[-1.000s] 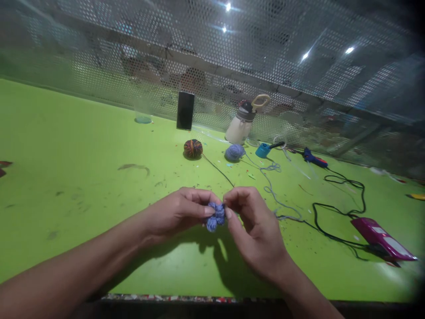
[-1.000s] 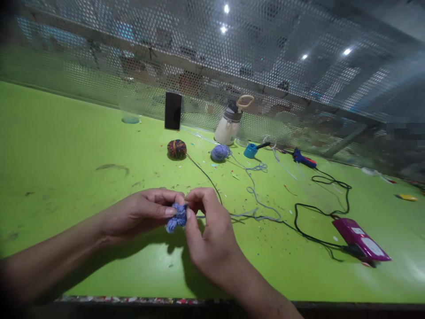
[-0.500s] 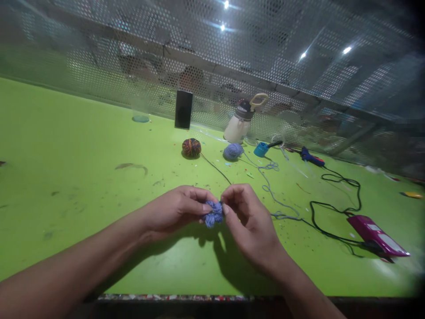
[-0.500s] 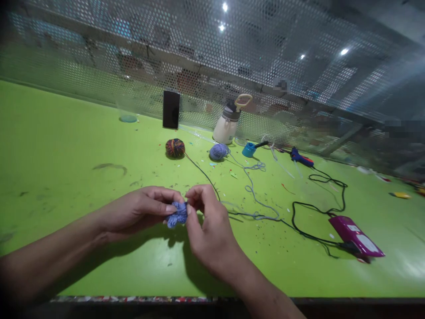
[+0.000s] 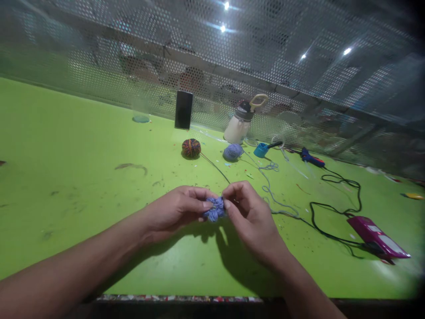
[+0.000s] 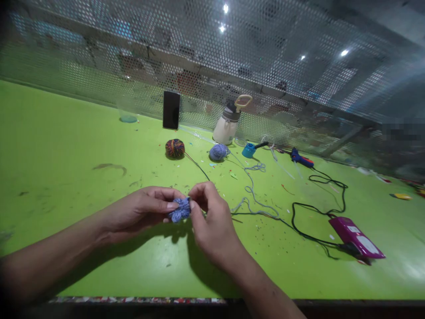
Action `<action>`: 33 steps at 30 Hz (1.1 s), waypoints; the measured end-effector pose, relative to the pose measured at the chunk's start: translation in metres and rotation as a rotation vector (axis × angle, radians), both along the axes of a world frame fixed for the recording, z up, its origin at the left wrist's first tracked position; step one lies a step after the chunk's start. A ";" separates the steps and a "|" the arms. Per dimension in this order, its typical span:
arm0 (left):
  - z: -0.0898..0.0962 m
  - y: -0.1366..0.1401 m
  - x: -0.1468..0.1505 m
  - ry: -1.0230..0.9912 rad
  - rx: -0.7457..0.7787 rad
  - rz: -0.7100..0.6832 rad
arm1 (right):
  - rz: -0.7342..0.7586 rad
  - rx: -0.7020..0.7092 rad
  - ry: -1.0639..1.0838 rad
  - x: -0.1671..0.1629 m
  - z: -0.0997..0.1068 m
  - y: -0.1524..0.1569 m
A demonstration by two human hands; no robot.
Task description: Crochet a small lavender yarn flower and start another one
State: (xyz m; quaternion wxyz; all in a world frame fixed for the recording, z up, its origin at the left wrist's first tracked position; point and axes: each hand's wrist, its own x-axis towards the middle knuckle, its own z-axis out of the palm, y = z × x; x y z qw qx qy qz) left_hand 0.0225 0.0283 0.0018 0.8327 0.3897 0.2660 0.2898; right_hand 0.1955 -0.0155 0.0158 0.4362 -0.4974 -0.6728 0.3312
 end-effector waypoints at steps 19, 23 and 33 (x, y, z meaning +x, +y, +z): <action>0.002 -0.002 0.001 0.101 0.184 0.074 | 0.096 -0.285 0.320 0.007 -0.003 0.009; 0.006 -0.005 0.004 0.124 0.195 0.115 | 0.114 -0.313 0.348 0.000 0.000 0.008; 0.005 -0.003 0.002 0.154 0.159 0.065 | 0.026 -0.496 0.632 -0.009 -0.007 0.010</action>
